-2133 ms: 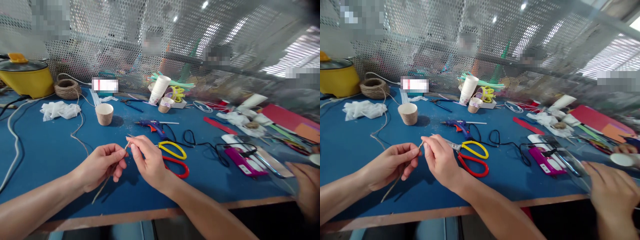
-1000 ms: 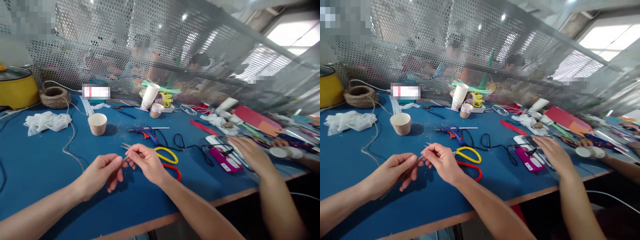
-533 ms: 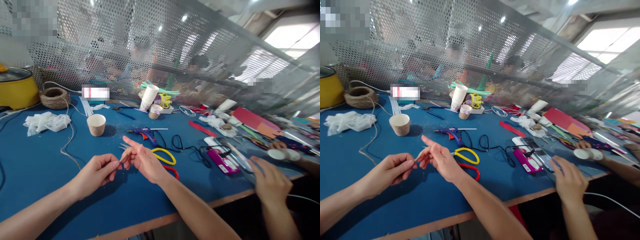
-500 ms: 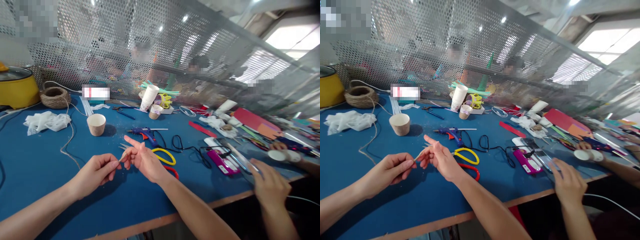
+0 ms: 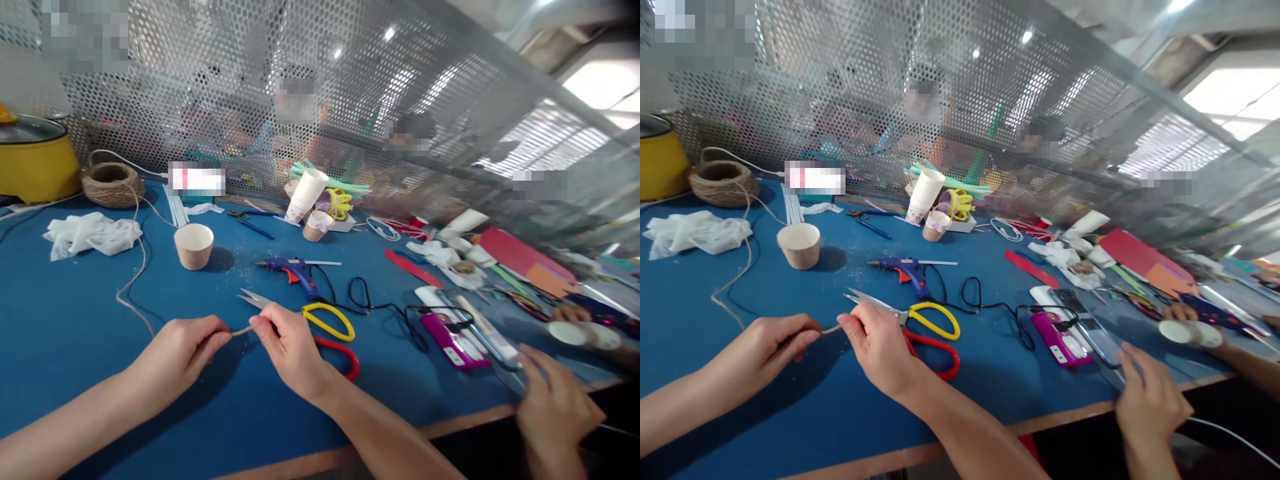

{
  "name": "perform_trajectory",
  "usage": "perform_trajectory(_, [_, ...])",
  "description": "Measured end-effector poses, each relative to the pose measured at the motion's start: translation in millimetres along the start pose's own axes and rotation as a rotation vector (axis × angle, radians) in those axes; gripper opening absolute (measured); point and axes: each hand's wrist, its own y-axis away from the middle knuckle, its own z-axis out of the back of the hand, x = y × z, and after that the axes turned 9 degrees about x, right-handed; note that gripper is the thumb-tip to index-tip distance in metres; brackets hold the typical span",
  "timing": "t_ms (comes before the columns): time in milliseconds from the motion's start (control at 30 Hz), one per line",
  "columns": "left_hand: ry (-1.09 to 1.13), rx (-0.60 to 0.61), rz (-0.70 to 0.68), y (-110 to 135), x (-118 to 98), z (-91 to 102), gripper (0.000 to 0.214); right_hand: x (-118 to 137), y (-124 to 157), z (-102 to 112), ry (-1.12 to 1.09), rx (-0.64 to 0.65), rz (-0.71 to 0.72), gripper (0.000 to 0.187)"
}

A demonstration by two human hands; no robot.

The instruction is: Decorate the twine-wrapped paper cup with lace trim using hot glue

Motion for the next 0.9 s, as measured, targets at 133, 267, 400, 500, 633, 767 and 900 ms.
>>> perform_trajectory(133, [-0.068,-0.057,-0.068,0,14,-2.4,0.032,-5,-2,1,-0.13,0.066,-0.112,0.037])
perform_trajectory(267, [-0.102,-0.148,-0.084,-3,19,-3.5,0.026,-10,-5,2,-0.42,0.172,-0.32,0.055])
perform_trajectory(400, [-0.134,-0.159,-0.094,-2,17,-3.2,0.024,-6,-7,0,-0.345,0.155,-0.32,0.055])
perform_trajectory(500, [-0.163,-0.137,-0.086,1,14,-1.7,0.024,1,-7,-2,-0.214,0.121,-0.225,0.046])
perform_trajectory(633, [-0.227,-0.131,-0.07,0,7,2.3,0.024,5,-8,-2,-0.156,0.022,-0.15,0.043])
perform_trajectory(767, [-0.284,-0.15,-0.102,-1,7,3.2,0.029,1,-12,-1,-0.231,0.049,-0.171,0.053])
perform_trajectory(900, [-0.305,-0.208,-0.129,-2,11,0.7,0.025,-5,-14,-1,-0.34,0.063,-0.226,0.068])
